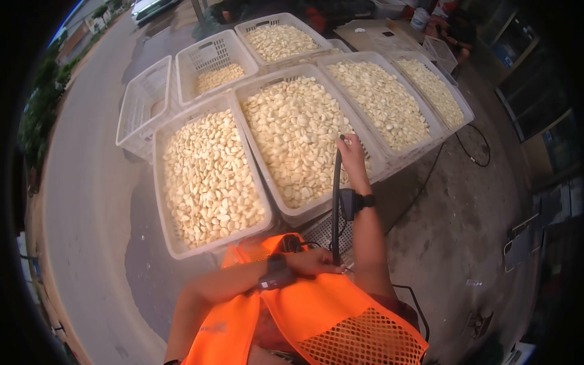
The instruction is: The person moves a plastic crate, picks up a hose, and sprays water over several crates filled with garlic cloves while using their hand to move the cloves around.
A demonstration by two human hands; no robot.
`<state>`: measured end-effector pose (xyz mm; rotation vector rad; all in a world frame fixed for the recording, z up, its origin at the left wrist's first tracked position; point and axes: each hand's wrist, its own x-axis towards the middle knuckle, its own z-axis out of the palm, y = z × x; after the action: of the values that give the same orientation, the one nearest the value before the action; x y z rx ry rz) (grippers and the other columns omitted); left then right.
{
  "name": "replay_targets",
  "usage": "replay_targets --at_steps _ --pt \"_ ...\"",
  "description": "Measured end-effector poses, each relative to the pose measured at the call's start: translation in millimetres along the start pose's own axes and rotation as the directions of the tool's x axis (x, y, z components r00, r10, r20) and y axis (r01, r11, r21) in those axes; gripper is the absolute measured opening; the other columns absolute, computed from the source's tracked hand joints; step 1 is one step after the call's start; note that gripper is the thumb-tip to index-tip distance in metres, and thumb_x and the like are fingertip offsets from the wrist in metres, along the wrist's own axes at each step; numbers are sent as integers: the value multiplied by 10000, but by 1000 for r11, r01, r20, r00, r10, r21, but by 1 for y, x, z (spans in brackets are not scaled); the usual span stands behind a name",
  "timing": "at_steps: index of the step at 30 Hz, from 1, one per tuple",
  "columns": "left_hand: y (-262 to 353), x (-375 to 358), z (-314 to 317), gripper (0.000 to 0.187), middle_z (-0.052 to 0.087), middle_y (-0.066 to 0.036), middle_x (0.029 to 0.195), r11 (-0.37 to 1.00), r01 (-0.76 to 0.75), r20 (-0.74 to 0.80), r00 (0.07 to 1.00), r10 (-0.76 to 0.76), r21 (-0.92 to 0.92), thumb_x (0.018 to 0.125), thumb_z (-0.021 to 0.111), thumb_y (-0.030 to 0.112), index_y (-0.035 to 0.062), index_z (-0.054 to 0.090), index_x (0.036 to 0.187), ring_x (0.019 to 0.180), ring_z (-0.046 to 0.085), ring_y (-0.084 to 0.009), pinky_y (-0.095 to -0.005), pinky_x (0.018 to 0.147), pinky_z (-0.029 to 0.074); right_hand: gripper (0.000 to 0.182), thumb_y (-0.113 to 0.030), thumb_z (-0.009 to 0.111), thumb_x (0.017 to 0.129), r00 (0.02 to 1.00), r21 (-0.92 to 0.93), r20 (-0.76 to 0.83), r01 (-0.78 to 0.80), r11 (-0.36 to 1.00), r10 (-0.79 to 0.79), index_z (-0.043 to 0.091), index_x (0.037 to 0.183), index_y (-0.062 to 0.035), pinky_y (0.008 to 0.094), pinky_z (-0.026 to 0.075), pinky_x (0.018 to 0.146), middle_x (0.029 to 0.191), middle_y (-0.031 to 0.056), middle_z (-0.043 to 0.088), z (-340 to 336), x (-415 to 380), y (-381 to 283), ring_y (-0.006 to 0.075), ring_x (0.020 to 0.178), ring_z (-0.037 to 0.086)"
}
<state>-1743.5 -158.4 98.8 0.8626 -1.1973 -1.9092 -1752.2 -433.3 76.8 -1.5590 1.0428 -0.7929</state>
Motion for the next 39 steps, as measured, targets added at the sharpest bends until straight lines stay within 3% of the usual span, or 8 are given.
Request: replay_targets --at_steps 6,16,28,30,31,35,38,39 --pt "-18 4 -7 287 626 19 844 996 14 21 1000 -13 -86 921 582 259 -2 646 1020 755 526 -32 -212 648 449 289 -235 599 871 997 -82 -7 79 994 -80 513 1041 -17 248 377 475 656 33 584 4 4 -21 82 526 482" --pt "-5 3 -7 261 637 17 873 992 -1 -1 1000 0 -126 911 598 220 -5 646 1035 796 538 -32 -200 679 448 300 -229 612 856 994 28 -13 109 994 -109 511 1030 -7 243 356 479 695 31 588 0 14 -13 73 557 470" --pt "-17 16 -1 347 650 -24 921 983 23 221 973 -63 179 883 635 289 -7 637 1063 871 554 -64 -235 758 457 328 -261 596 848 960 -123 -272 -95 988 59 528 1054 -14 265 384 485 742 42 569 -68 -33 24 107 549 489" --pt "10 10 3 399 655 -46 985 924 217 255 919 -302 315 883 629 321 -8 618 1109 920 564 -89 -253 802 458 311 -253 602 855 951 -73 -290 -129 989 102 536 1055 -22 254 376 470 728 17 560 -82 -48 20 86 558 485" --pt "6 11 2 399 655 -46 985 925 214 248 922 -297 313 883 629 321 -8 618 1109 920 564 -89 -253 802 458 294 -244 607 863 938 -24 -311 -168 985 152 544 1055 -31 242 367 455 714 -8 552 -85 -53 18 64 567 481" --pt "-13 15 5 428 649 -59 1040 978 75 284 950 -130 195 894 607 342 -9 603 1140 957 567 -109 -261 825 456 279 -235 599 867 945 -17 -285 -175 984 163 543 1049 -31 232 379 490 722 -2 552 -79 -51 21 64 593 485" --pt "-11 13 8 412 645 -65 1063 986 20 361 929 -80 166 916 579 309 -11 578 1175 978 563 -107 -265 849 447 237 -219 585 877 999 -85 -21 -51 995 50 541 1028 -43 217 391 544 714 -8 536 -34 -40 20 66 615 485" --pt "-12 12 10 375 630 -22 933 994 -48 354 935 10 100 920 576 302 -9 597 1128 848 526 -69 -246 727 436 312 -246 599 853 987 -82 74 -134 988 140 529 1059 -23 242 400 484 768 56 584 -17 -43 10 96 628 522"
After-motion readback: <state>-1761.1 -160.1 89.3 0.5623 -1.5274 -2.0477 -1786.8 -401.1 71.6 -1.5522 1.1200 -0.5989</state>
